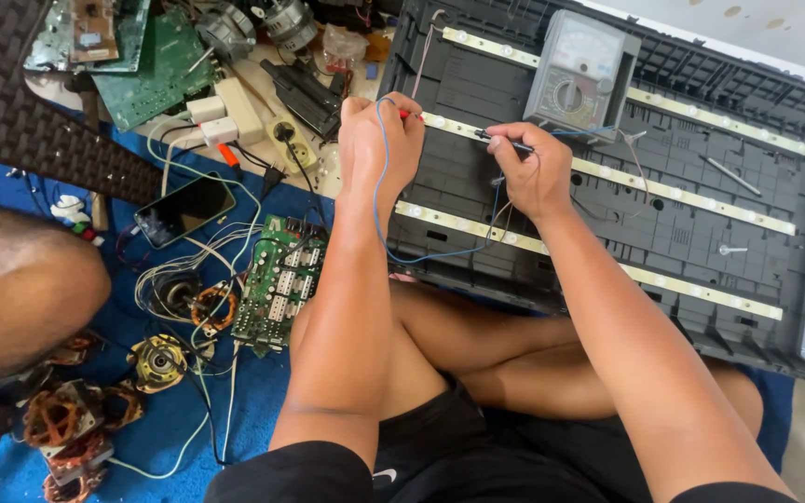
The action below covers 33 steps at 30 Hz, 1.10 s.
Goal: Testing LED strips in a television backlight using a multimeter
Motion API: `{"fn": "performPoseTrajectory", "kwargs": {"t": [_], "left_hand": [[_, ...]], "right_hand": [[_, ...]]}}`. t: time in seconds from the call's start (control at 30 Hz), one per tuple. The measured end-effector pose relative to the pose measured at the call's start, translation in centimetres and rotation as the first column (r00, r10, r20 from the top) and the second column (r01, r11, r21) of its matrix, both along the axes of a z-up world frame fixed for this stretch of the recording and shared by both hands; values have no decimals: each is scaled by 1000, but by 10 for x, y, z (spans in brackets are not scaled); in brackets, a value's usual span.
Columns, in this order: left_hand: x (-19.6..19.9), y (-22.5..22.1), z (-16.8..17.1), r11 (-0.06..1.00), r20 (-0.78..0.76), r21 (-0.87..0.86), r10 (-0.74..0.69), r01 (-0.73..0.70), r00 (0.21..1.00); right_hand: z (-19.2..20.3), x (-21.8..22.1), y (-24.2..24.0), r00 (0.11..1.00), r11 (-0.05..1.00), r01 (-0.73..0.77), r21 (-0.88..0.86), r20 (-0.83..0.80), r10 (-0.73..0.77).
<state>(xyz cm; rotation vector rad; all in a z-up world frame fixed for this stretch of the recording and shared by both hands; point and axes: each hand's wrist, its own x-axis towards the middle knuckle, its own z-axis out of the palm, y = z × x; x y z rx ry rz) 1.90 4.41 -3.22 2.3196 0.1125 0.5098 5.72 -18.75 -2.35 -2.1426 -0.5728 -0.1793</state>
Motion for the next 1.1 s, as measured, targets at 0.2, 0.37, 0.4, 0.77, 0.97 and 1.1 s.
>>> {"fn": "performPoseTrajectory", "kwargs": {"t": [0.2, 0.37, 0.4, 0.77, 0.97, 1.1], "left_hand": [[5, 1, -8, 999, 6, 49, 4, -4, 1000], [5, 1, -3, 1000, -79, 20, 18, -17, 997], [6, 1, -2, 1000, -77, 20, 18, -16, 997], [9, -2, -13, 989, -189, 42, 146, -140, 971], [10, -2, -15, 990, -245, 34, 141, -137, 959], [7, -2, -11, 991, -250, 41, 137, -131, 959]], "right_hand": [[-2, 1, -1, 999, 1000, 15, -12, -35, -16], [-1, 0, 0, 1000, 1000, 14, -3, -25, -15], [-1, 0, 0, 1000, 1000, 15, -2, -23, -15], [-24, 10, -6, 993, 996, -11, 91, 122, 0], [-24, 8, -4, 994, 995, 5, 96, 109, -16], [-22, 7, -2, 993, 996, 16, 93, 118, -27]]}}
